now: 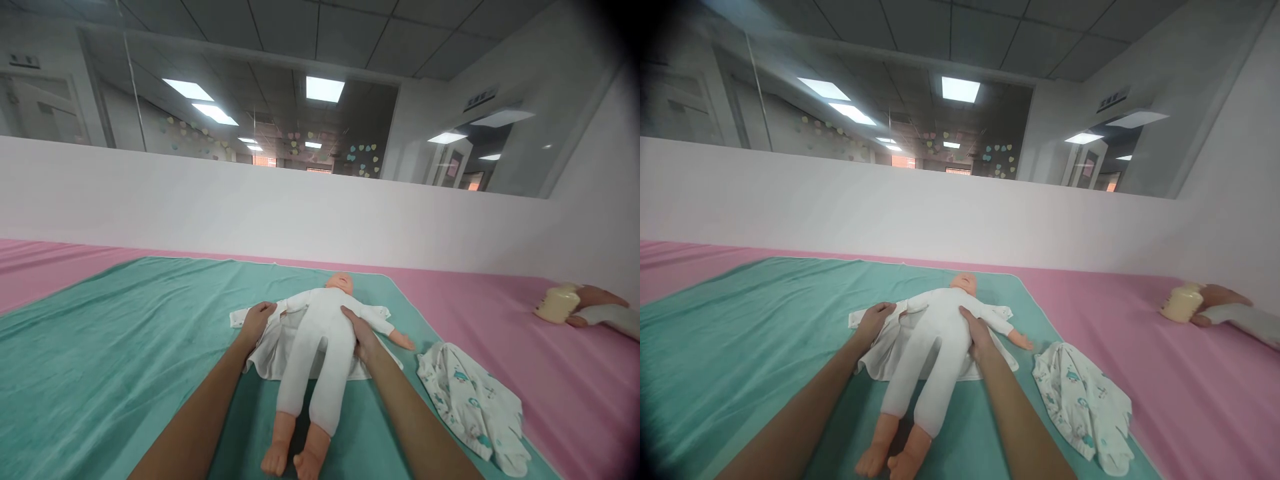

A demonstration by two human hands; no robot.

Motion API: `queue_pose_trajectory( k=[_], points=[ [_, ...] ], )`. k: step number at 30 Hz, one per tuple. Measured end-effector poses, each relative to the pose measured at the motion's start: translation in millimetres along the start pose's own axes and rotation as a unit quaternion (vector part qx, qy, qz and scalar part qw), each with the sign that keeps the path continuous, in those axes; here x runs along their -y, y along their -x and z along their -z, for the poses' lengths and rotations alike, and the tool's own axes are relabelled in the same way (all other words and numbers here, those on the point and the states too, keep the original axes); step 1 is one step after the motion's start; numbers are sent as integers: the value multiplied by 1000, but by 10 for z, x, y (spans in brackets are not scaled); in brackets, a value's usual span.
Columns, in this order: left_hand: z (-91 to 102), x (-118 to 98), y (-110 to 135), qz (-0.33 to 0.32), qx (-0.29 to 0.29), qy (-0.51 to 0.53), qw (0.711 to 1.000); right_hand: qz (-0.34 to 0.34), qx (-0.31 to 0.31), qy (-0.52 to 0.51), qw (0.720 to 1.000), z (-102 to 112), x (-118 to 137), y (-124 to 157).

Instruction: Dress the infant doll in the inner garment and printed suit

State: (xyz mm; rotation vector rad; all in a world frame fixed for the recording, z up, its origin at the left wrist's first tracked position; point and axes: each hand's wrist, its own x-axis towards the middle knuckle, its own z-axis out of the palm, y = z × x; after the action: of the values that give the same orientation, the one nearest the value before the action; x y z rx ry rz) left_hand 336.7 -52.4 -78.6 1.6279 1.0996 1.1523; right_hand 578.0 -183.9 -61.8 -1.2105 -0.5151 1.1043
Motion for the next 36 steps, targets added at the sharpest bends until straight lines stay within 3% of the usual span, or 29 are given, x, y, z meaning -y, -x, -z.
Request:
queue_pose_trajectory(
  k=[9,15,19,23,26,28,29,31,33,34,36],
  points=[
    [-54,-91,56,-16,-29,-29,999,19,12,-10,1000,-18,-41,40],
    [-95,-182,84,-18,-67,-43,997,15,72,-27,997,-70,-98,100],
    [-96,-237,86,-31,-90,-41,995,0,72,-11,997,-66,-79,135],
    [-103,-234,105,-38,-74,-40,996,-52,70,53,995,69,24,184],
    [-82,-164,102,-43,-79,-56,994,-42,95,166,981,243,161,224],
    [-56,-100,87,-50,-100,-77,991,-4,63,292,954,326,270,226],
    [-43,-69,77,-55,-110,-89,988,24,24,371,928,337,324,218],
    [-30,-17,58,-67,-118,-113,984,105,-71,514,848,258,414,187],
    [-39,11,49,-92,-107,-185,973,205,-118,595,768,28,467,135],
    [-52,15,51,-107,-99,-237,961,244,-100,614,744,-138,477,98],
    [-86,3,68,-133,-89,-345,925,291,16,633,718,-526,476,-7]
  ],
)
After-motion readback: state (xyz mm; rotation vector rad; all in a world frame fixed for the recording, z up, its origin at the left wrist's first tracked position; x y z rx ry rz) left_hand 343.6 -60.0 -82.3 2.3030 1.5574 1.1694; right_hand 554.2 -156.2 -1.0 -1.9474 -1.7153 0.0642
